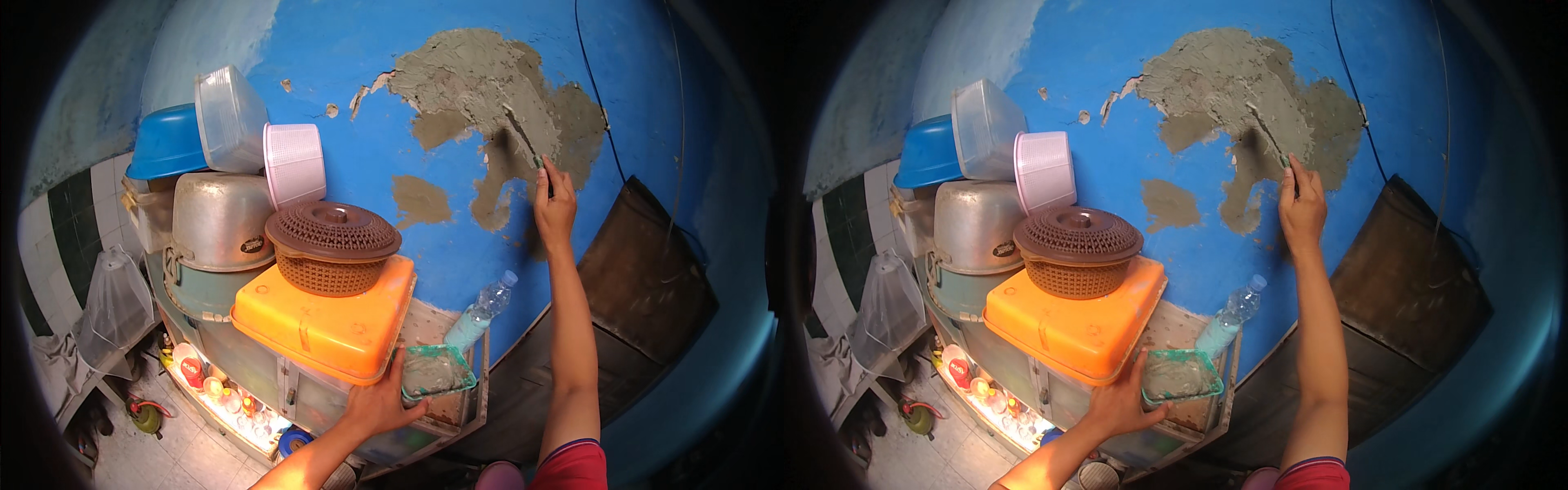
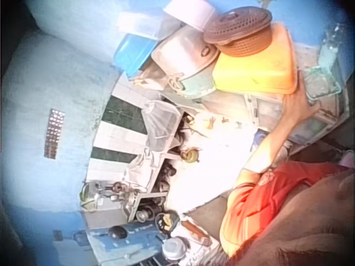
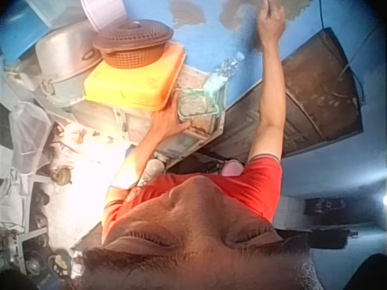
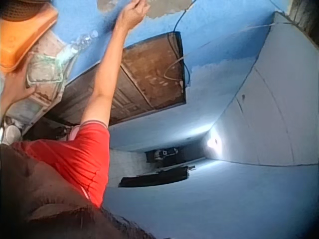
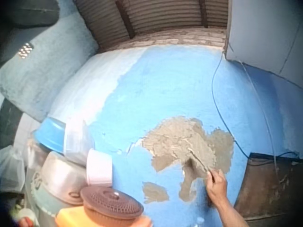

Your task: The person repeatedly scoops plaster from a small container and applies it to a damaged section of a blue wall using a trowel. The person smooths the plaster over the damaged area in multiple passes.

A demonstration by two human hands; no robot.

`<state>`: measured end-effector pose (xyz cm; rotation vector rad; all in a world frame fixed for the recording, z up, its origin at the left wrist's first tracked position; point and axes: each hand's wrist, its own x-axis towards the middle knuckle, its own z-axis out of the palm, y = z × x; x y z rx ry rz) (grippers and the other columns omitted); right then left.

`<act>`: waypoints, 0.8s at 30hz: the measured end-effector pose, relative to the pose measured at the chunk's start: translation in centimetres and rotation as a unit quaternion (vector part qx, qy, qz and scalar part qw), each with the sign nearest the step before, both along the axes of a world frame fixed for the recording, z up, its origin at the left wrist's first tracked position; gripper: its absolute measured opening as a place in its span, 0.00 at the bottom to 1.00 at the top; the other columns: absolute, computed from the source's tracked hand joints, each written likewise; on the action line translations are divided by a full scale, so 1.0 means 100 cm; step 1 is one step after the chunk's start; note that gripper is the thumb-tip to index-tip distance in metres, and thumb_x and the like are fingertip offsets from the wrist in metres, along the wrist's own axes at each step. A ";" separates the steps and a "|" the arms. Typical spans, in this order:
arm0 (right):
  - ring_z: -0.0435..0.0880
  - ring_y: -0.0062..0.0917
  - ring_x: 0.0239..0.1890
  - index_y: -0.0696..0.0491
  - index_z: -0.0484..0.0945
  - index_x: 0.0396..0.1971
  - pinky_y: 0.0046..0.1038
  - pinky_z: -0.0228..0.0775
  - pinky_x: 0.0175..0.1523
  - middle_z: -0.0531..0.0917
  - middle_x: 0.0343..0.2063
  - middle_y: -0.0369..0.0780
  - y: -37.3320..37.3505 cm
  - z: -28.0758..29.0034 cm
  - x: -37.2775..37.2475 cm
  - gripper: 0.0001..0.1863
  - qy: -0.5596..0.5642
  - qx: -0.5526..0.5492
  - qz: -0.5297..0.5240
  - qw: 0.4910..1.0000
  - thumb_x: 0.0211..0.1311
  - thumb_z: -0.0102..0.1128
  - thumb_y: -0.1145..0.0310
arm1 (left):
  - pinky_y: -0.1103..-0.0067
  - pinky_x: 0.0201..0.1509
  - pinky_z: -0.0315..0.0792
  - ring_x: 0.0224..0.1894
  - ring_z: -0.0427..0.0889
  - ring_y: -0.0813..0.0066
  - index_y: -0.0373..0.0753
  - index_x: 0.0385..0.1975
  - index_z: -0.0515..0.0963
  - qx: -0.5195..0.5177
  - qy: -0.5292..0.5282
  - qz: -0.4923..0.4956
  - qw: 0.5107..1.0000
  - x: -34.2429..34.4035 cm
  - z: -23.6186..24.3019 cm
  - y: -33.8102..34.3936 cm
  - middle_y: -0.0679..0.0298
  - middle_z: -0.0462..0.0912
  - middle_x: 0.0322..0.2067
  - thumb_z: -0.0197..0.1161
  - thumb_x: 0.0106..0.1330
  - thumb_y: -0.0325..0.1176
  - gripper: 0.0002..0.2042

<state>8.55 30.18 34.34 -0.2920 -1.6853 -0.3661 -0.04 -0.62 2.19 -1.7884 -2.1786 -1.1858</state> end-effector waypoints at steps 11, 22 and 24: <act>0.76 0.42 0.49 0.34 0.72 0.75 0.42 0.77 0.51 0.74 0.46 0.45 0.039 -0.028 -0.029 0.37 -0.084 0.080 -0.237 0.965 0.66 0.64 0.75 | 0.54 0.76 0.63 0.75 0.64 0.35 0.29 0.79 0.52 -0.001 0.008 0.007 1.000 -0.001 0.001 -0.001 0.33 0.66 0.70 0.67 0.61 0.65 0.56; 0.76 0.40 0.48 0.32 0.73 0.74 0.42 0.77 0.50 0.74 0.44 0.44 0.028 -0.028 0.017 0.34 -0.061 0.105 -0.160 0.980 0.70 0.64 0.74 | 0.54 0.77 0.62 0.75 0.64 0.37 0.30 0.78 0.54 0.021 0.009 -0.001 1.000 -0.002 -0.003 0.003 0.37 0.66 0.70 0.70 0.60 0.63 0.55; 0.76 0.41 0.49 0.33 0.73 0.73 0.43 0.77 0.50 0.74 0.45 0.45 0.018 -0.020 -0.004 0.34 -0.073 0.115 -0.142 0.980 0.70 0.63 0.75 | 0.54 0.77 0.62 0.75 0.64 0.37 0.30 0.78 0.54 0.018 -0.001 0.004 1.000 -0.001 -0.004 0.001 0.37 0.66 0.70 0.70 0.60 0.63 0.55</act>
